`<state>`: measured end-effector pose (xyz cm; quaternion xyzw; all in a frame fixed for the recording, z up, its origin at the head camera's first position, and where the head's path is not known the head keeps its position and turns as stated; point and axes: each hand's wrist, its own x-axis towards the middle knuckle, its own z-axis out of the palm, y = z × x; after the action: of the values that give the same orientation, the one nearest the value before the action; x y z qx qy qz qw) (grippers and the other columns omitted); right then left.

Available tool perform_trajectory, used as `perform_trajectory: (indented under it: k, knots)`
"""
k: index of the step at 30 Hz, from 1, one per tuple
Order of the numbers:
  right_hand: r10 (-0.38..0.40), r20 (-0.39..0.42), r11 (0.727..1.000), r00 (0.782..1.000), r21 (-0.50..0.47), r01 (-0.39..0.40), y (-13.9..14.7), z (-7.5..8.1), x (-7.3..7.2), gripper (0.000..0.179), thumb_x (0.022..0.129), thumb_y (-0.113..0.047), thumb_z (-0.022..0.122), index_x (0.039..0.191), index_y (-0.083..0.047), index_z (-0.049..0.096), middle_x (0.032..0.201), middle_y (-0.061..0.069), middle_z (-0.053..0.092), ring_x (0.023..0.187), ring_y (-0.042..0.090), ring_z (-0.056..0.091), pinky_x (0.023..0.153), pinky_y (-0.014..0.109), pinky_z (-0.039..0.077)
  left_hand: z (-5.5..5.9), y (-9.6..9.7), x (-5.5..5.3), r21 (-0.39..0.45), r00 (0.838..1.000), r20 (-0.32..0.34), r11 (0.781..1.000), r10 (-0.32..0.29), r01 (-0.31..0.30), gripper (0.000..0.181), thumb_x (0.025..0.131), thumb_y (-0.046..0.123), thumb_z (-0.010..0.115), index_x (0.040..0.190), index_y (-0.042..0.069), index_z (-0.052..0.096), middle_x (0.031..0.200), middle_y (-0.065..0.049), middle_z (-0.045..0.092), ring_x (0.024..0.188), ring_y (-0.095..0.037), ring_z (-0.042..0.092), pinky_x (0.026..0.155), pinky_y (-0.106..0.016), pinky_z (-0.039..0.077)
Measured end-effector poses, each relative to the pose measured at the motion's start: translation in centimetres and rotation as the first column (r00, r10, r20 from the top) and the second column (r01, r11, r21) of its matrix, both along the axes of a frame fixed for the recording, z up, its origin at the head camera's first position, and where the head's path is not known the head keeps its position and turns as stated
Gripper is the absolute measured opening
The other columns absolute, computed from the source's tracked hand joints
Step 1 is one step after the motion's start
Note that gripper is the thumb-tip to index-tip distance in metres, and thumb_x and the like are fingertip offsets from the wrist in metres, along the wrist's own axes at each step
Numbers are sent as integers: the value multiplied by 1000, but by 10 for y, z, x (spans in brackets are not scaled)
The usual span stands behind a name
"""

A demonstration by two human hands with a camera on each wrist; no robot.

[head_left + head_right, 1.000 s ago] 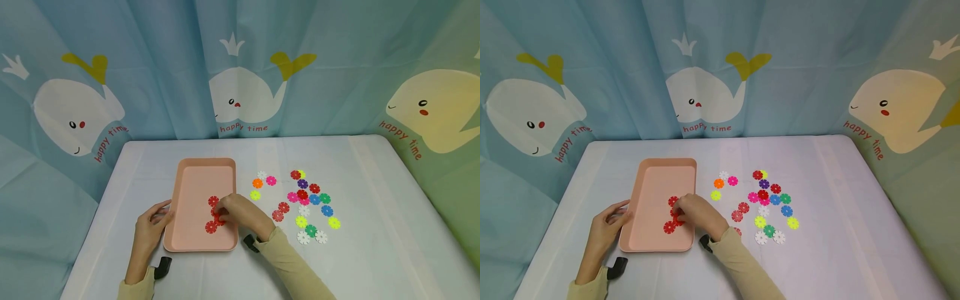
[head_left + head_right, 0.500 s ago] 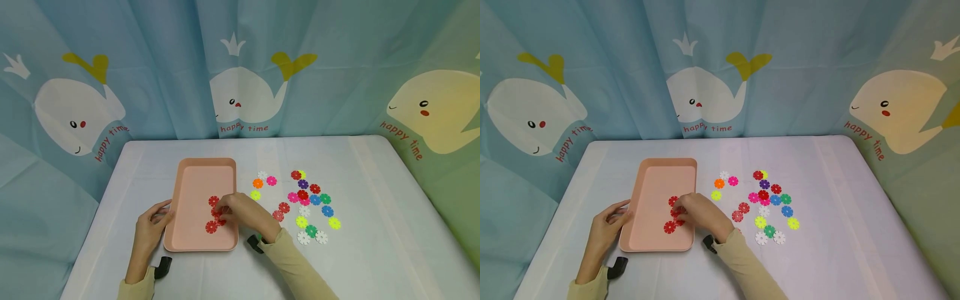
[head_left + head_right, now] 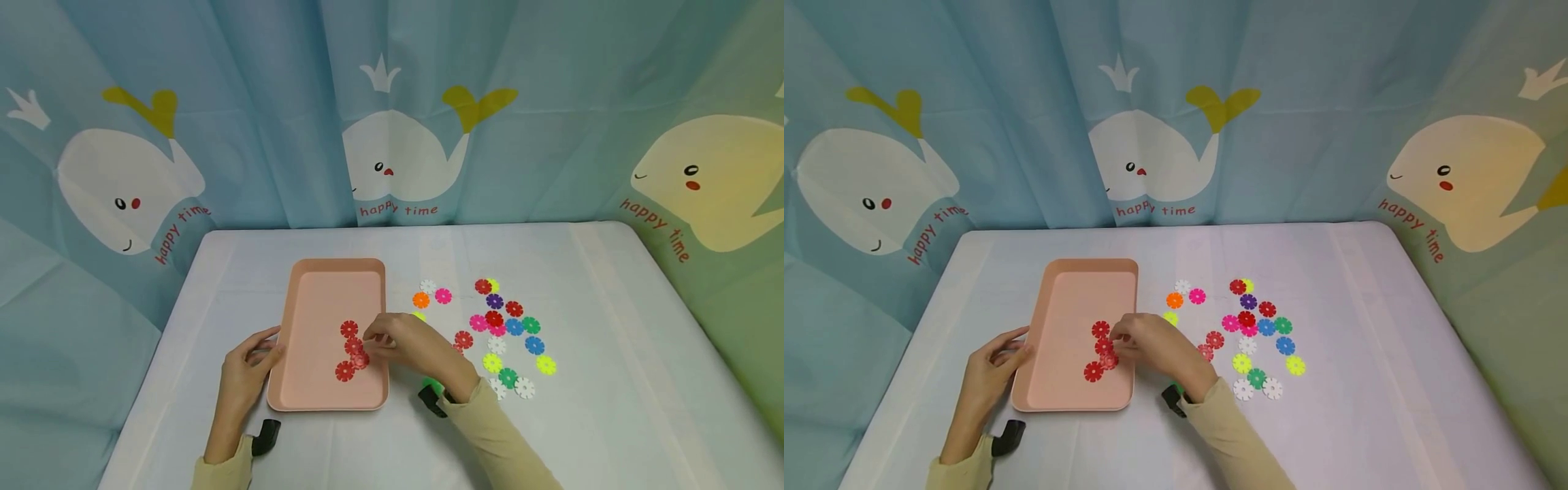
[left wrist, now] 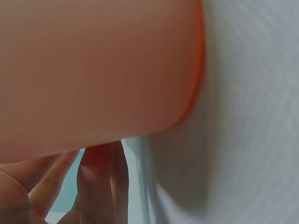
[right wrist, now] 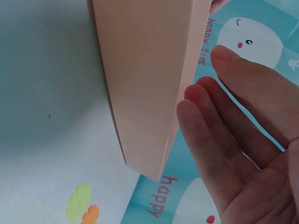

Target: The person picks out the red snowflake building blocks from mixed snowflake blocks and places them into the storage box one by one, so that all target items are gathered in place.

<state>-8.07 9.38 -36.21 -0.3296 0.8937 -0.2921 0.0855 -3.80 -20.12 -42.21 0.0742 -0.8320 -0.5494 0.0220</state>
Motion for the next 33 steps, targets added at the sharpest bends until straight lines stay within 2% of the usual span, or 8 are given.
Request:
perform_trajectory:
  k: [9,18,24,33]
  knots:
    - [1,-25,1000,1000,22,-1,15,2,1,24,82,-15,82,103,-7,75,98,3,72,87,16,65,79,30,58,0,0,0,-6,1000,-2,1000,5,-5,40,92,16,72,130,6,65,111,-18,69,83,1,65,74,-9,47]
    - [-34,-13,998,999,47,34,30,2,2,30,81,-15,83,108,-7,74,101,2,72,89,15,65,79,31,58,0,1,0,13,1000,-11,1000,5,-5,38,92,13,72,129,5,66,110,-19,69,82,0,65,74,-9,48]
    - [-54,-8,997,999,53,54,43,1,4,32,79,-12,84,108,-6,73,104,6,72,89,20,66,80,35,58,1,2,0,23,1000,-11,1000,12,-11,37,92,11,72,128,5,66,109,-20,69,82,1,64,74,-10,49]
    - [-92,-15,993,996,67,93,61,-4,6,33,79,-12,85,109,-5,72,106,7,72,90,22,66,80,37,58,-1,0,0,-1,1000,-9,1000,8,-8,39,92,14,72,130,5,65,112,-19,69,84,2,64,74,-9,48]
